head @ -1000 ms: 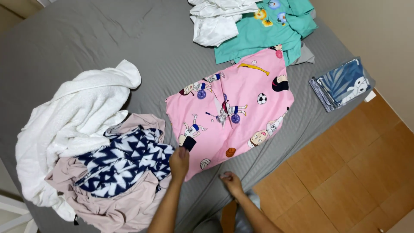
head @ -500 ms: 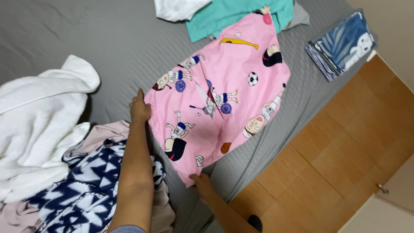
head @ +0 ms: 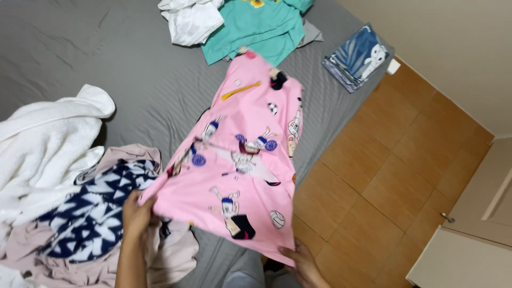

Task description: The person folds a pink t-shirt with cartoon graphics, then a teal t-shirt with a floral design, and finally a plain grey t-shirt. Each shirt is smoothed out, folded into a compact rectangle, and placed in a neat stack on the bed.

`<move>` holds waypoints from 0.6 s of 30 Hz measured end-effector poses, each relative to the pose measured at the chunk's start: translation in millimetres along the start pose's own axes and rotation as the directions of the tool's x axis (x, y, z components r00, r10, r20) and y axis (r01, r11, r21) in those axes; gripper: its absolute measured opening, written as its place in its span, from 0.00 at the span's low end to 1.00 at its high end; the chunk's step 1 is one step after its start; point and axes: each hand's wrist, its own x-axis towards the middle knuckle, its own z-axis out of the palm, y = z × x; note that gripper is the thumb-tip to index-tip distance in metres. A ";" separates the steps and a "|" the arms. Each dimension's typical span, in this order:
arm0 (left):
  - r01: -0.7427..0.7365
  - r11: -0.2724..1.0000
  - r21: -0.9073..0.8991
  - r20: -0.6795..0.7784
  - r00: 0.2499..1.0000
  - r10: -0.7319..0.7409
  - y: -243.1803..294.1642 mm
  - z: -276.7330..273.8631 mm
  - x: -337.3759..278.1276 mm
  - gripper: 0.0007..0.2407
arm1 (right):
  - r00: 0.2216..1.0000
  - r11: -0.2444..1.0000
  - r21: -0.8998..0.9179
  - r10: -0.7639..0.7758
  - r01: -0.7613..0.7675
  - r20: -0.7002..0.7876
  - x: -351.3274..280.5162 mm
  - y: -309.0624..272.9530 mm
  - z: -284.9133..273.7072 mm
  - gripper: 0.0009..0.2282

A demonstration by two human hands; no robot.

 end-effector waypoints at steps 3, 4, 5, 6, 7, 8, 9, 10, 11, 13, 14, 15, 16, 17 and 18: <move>-0.057 0.986 -0.156 0.000 0.998 0.058 -76.0 -41.1 -62.4 0.12 | 0.994 0.976 0.217 0.011 0.013 -0.111 -6.6 26.0 -88.5 0.19; -0.062 0.985 -0.161 -0.002 0.998 0.063 -82.9 -48.7 -86.7 0.12 | 0.994 0.977 0.214 0.005 0.018 -0.108 -13.7 29.9 -115.5 0.19; -0.057 0.980 -0.191 0.035 0.997 0.064 -90.9 -56.3 -111.5 0.15 | 0.988 0.972 0.190 -0.123 0.138 -0.092 -20.4 33.3 -142.7 0.19; -0.050 0.974 -0.220 0.072 0.995 0.067 -98.8 -63.9 -135.7 0.18 | 0.966 0.951 0.168 -0.249 0.258 -0.073 -26.5 36.4 -169.4 0.20; -0.064 0.970 -0.234 0.074 0.994 0.083 -95.5 -58.9 -141.9 0.18 | 0.961 0.947 0.164 -0.268 0.275 -0.066 -44.0 4.0 -163.1 0.20; -0.111 0.948 -0.299 0.099 0.984 0.147 -91.7 -54.0 -148.0 0.17 | 0.928 0.916 0.149 -0.364 0.372 -0.078 -62.8 -27.9 -156.3 0.19; -0.149 0.922 -0.358 0.122 0.971 0.204 -90.5 -52.0 -158.8 0.17 | 0.889 0.879 0.135 -0.449 0.458 -0.091 -86.8 -55.0 -150.9 0.19; -0.156 0.917 -0.368 0.121 0.969 0.214 -74.8 -43.7 -160.4 0.17 | 0.884 0.874 0.131 -0.460 0.468 -0.086 -86.4 -74.4 -153.3 0.19; -0.156 0.862 -0.482 0.133 0.960 0.248 -57.0 -36.8 -159.4 0.14 | 0.838 0.827 0.140 -0.542 0.544 -0.059 -83.3 -95.9 -152.3 0.13; -0.161 0.786 -0.597 0.139 0.944 0.299 -0.3 -17.2 -165.3 0.12 | 0.776 0.764 0.154 -0.631 0.626 -0.024 -70.9 -148.2 -145.0 0.08; -0.234 0.787 -0.570 0.179 0.900 0.397 38.4 -5.4 -173.1 0.11 | 0.744 0.735 0.187 -0.667 0.651 0.032 -62.2 -178.8 -138.3 0.06; -0.309 0.777 -0.548 0.218 0.844 0.490 78.2 5.3 -178.8 0.12 | 0.706 0.706 0.220 -0.702 0.674 0.091 -51.5 -213.2 -127.8 0.05; -0.322 0.764 -0.559 0.208 0.837 0.505 100.7 15.4 -168.3 0.12 | 0.693 0.696 0.220 -0.714 0.684 0.104 -32.7 -244.6 -126.3 0.05; -0.485 0.763 -0.427 0.178 0.783 0.597 126.2 22.4 -157.4 0.11 | 0.699 0.706 0.253 -0.702 0.661 0.133 -11.7 -279.6 -119.3 0.04; -0.628 0.727 -0.277 0.161 0.716 0.680 153.5 28.5 -145.7 0.11 | 0.705 0.717 0.284 -0.690 0.636 0.163 9.1 -316.4 -109.8 0.02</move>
